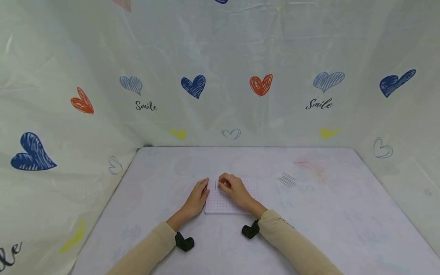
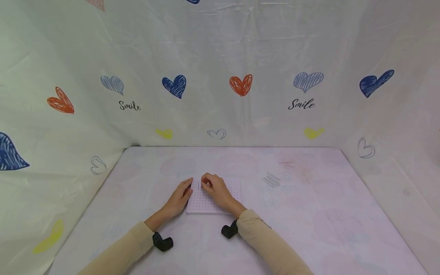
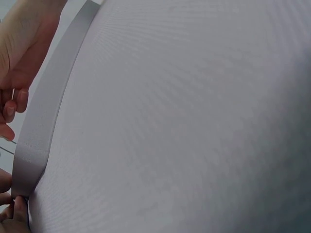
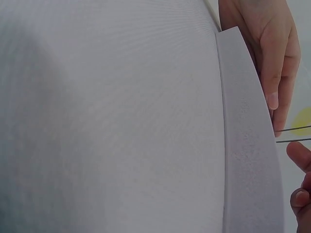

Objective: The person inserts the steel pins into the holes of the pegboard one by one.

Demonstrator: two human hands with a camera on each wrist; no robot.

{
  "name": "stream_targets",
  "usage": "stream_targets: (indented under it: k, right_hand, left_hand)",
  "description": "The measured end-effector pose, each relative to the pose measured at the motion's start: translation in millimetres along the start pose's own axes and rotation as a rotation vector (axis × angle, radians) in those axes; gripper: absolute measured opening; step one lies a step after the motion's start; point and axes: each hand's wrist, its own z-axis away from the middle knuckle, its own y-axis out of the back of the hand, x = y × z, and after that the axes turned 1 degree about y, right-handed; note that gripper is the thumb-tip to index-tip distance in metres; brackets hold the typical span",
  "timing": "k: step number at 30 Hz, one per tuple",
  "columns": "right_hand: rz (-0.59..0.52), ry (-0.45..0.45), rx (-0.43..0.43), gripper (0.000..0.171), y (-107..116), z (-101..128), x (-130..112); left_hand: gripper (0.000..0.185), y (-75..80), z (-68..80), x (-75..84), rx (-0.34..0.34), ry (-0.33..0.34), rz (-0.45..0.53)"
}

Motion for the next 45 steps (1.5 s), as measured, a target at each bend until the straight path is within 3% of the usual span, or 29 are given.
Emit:
stream_targets:
  k: [16,22,31,45]
  right_hand:
    - [-0.086,-0.075,-0.025,0.005,19,7,8]
    - [-0.064,-0.092,0.027,0.004,36,9,14]
    - [-0.031,-0.134,0.175,0.007,67,16,24]
    - [0.073,-0.223,0.285,0.011,105,32,49]
  left_hand:
    - [0.051,-0.8,1.0,4.1,0.006,0.006,-0.018]
    - [0.051,-0.5,-1.6,6.0,0.010,0.005,-0.035]
    - [0.051,0.2,-2.3,4.7,0.011,0.010,-0.042]
    - [0.052,-1.7,1.3,4.1,0.011,0.031,-0.033]
